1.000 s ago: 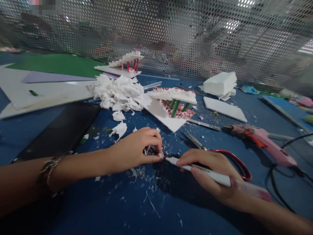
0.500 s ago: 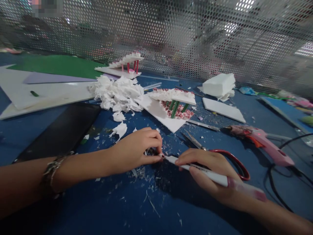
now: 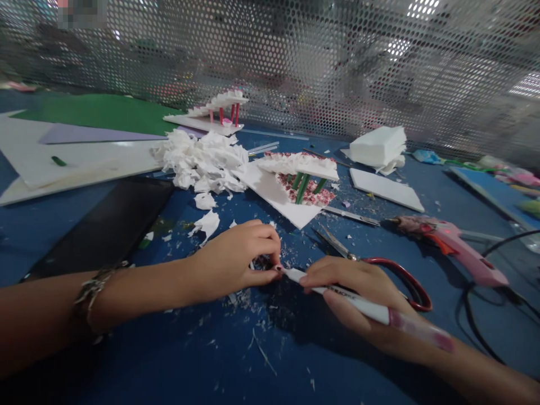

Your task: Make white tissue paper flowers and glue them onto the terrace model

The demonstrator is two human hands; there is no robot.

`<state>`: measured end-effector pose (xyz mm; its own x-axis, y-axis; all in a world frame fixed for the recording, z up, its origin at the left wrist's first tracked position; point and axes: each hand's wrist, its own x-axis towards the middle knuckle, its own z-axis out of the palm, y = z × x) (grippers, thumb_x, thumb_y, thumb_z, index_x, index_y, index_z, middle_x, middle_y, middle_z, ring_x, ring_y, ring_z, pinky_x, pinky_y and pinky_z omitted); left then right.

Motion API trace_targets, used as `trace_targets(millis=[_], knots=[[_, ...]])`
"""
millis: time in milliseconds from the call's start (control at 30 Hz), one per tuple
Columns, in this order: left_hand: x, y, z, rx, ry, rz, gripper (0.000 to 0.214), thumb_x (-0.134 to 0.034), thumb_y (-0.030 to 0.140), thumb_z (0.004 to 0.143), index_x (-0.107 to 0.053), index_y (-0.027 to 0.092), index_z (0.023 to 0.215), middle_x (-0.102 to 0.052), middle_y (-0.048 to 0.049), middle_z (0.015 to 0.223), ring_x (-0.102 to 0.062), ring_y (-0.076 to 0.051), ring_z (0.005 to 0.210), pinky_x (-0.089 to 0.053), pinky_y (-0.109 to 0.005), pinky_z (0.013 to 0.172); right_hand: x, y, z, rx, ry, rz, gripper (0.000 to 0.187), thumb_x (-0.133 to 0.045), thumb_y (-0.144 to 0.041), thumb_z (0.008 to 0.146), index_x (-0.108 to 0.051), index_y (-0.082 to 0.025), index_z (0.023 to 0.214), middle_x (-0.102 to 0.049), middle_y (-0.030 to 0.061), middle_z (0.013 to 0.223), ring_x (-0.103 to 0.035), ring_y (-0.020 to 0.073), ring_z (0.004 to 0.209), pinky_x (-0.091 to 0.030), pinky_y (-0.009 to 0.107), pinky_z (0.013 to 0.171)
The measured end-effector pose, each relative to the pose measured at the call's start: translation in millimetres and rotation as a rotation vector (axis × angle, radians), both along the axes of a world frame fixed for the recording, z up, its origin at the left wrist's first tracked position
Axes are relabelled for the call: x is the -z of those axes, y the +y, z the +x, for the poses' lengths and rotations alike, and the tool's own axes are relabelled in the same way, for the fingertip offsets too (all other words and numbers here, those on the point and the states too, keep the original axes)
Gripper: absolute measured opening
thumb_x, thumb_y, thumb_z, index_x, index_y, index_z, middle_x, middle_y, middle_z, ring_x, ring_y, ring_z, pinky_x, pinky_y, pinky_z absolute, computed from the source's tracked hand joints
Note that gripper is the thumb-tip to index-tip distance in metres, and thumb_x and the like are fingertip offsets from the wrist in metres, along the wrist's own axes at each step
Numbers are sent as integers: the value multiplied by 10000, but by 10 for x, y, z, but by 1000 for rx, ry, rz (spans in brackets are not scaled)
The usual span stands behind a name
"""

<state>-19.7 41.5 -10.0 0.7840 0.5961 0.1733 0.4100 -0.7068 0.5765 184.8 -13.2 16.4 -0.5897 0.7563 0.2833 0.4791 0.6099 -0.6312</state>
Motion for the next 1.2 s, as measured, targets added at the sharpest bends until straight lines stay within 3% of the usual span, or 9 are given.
trace_targets(millis=[500,1100,1200], knots=[[28,9,6,-8,-18,-6,65,-578,209,753,-607,162,718,-576,-14,822,-498,-157,796,-375,-279,721,24,12,10,-69,-7,60,187,-439,-76,758,-581,-125,870,-642,46,784,-593,86,725,-468,171,652],[-3,39,-9,7,16,-39,86,-574,253,770,-626,190,744,-578,-7,852,-503,-162,829,-376,-281,727,12,3,29,-11,5,30,206,-401,-100,756,-587,-149,831,-643,42,743,-598,98,678,-473,196,602],[-15,35,-15,6,32,-41,89,-574,252,770,-631,188,747,-580,-11,853,-505,-165,825,-375,-283,725,21,7,40,-63,28,35,214,-404,-78,752,-581,-140,855,-647,54,772,-598,102,707,-470,196,621]])
